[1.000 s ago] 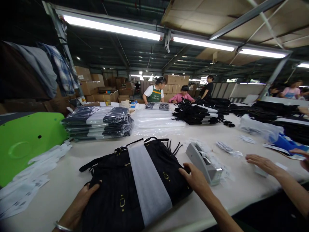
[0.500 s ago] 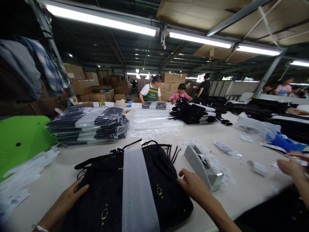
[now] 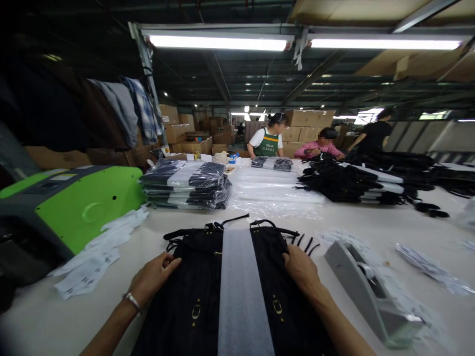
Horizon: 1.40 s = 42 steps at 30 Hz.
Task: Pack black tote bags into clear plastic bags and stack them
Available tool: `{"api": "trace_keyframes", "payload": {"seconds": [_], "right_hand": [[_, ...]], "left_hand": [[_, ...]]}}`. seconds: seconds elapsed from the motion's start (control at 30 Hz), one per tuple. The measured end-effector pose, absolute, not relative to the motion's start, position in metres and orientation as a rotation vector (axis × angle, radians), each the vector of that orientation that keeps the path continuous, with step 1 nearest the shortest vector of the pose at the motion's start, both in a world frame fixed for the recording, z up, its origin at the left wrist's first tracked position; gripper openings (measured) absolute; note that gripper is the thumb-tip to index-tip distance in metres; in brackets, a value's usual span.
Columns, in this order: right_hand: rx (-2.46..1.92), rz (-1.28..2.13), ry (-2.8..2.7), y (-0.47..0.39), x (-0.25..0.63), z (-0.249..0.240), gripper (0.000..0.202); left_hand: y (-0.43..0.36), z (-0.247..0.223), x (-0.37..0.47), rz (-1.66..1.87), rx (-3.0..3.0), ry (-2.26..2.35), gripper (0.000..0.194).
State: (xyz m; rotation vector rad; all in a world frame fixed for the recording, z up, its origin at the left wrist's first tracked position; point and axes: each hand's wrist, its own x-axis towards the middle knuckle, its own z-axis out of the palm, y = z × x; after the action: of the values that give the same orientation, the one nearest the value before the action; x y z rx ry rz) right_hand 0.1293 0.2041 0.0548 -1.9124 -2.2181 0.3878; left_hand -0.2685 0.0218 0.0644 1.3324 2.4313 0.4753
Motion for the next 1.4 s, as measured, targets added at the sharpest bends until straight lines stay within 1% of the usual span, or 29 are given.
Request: {"api": "trace_keyframes", "payload": {"seconds": [0.07,0.17,0.23,0.33,0.37,0.43,0.53,0.6,0.67,0.77,0.87,0.97,1.03,1.1,1.13,1.2,1.27,1.33,1.4], "right_hand": [[-1.877,0.688,-1.915,0.210,0.133,0.055,0.014],[-1.760,1.132,-1.575,0.211,0.138,0.053,0.024],[-1.718,1.283,-1.517,0.207,0.141,0.049,0.026],[-1.653,1.441,-1.463,0.199,0.143,0.045,0.032],[-1.651,1.425,-1.516,0.199,0.143,0.046,0.037],[-1.705,1.259,-1.709,0.204,0.141,0.052,0.044],[-1.832,0.906,-1.883,0.221,0.133,0.064,0.046],[-1.855,0.834,-1.860,0.234,0.127,0.069,0.047],[-1.833,0.830,-1.846,0.241,0.122,0.069,0.041],[-1.768,0.921,-1.806,0.241,0.117,0.061,0.033],[-1.710,1.056,-1.741,0.233,0.114,0.052,0.035],[-1.677,1.151,-1.699,0.225,0.123,0.051,0.036],[-1.695,1.175,-1.692,0.217,0.138,0.054,0.037],[-1.749,1.194,-1.721,0.204,0.157,0.057,0.038],[-1.780,1.213,-1.753,0.196,0.166,0.057,0.040],[-1.801,1.236,-1.831,0.178,0.181,0.054,0.044],[-1.748,1.197,-1.885,0.163,0.188,0.046,0.046],[-1.680,1.125,-1.863,0.153,0.187,0.034,0.045],[-1.645,1.129,-1.801,0.148,0.184,0.021,0.047]], "left_hand": [[0.031,0.059,-0.267,0.418,1.324,2.447,0.040],[0.039,0.050,-0.268,0.351,1.354,2.451,0.038],[0.042,0.044,-0.270,0.375,1.381,2.448,0.039],[0.050,0.036,-0.275,0.480,1.365,2.461,0.049],[0.055,0.034,-0.277,0.511,1.351,2.468,0.051],[0.065,0.032,-0.280,0.586,1.301,2.452,0.047],[0.082,0.036,-0.283,0.715,1.197,2.367,0.032],[0.089,0.041,-0.284,0.808,1.140,2.283,0.022],[0.093,0.047,-0.285,0.920,1.091,2.153,0.018],[0.096,0.048,-0.285,1.074,0.943,1.909,0.021],[0.098,0.041,-0.282,1.160,0.775,1.769,0.020],[0.091,0.031,-0.281,1.256,0.672,1.731,0.018],[0.077,0.028,-0.284,1.259,0.694,1.707,0.029],[0.056,0.028,-0.287,1.191,0.762,1.657,0.045],[0.045,0.029,-0.288,1.150,0.782,1.627,0.049],[0.026,0.030,-0.287,1.107,0.748,1.551,0.051],[0.018,0.030,-0.283,1.127,0.636,1.464,0.047],[0.019,0.029,-0.278,1.143,0.526,1.390,0.043],[0.026,0.027,-0.275,1.135,0.476,1.401,0.040]]}}
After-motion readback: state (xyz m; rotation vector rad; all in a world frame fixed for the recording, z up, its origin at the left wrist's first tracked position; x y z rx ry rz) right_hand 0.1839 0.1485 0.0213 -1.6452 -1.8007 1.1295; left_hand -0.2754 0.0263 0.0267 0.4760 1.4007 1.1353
